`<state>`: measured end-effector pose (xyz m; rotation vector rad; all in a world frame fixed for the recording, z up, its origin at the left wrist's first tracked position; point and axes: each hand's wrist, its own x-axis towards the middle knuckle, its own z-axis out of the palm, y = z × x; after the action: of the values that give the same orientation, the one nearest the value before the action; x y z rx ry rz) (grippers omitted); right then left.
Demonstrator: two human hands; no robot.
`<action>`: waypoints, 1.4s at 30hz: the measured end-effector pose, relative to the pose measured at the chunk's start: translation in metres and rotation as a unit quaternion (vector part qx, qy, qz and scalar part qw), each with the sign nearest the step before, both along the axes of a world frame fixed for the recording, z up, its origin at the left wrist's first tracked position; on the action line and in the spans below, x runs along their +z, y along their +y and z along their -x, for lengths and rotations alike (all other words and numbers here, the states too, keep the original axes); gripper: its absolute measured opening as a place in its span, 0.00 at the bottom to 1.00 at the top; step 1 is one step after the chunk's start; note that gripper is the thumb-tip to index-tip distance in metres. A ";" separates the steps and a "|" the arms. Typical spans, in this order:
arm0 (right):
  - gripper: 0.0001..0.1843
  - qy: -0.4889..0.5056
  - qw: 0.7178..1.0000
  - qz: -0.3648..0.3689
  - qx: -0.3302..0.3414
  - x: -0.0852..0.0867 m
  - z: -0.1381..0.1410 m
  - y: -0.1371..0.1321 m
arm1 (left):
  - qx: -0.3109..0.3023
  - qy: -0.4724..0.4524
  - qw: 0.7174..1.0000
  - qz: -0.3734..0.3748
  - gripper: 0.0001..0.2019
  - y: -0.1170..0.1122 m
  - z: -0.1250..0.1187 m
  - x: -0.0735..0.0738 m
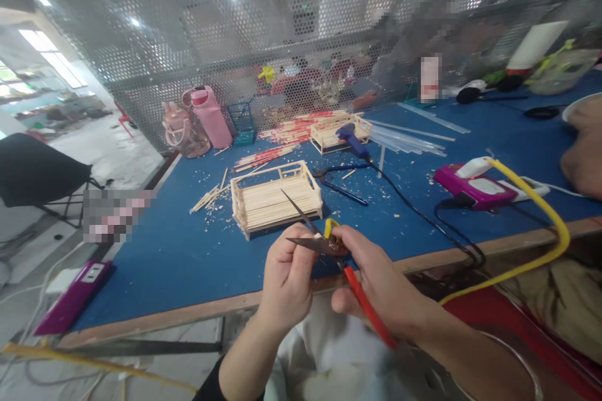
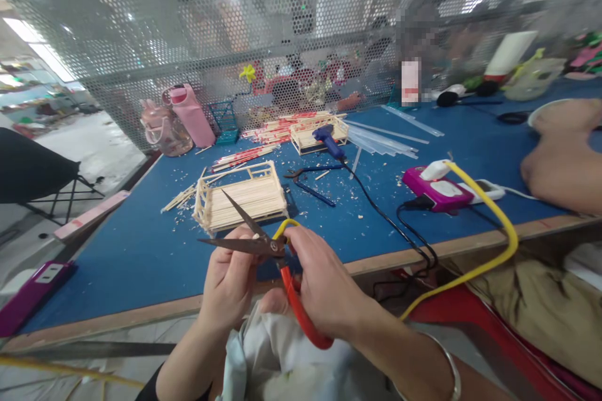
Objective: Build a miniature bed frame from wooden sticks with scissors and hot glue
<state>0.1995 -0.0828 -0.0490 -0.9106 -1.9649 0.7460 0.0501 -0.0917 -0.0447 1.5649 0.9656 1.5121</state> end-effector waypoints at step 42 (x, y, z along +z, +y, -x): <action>0.21 -0.552 0.804 0.121 -0.185 0.050 -0.049 0.101 | 0.010 0.132 0.988 0.084 0.20 0.007 0.038 0.016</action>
<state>0.2488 0.0183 0.0006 -2.1642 -2.5102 0.1890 0.0125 -0.0850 -0.0291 1.6622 1.2266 1.2208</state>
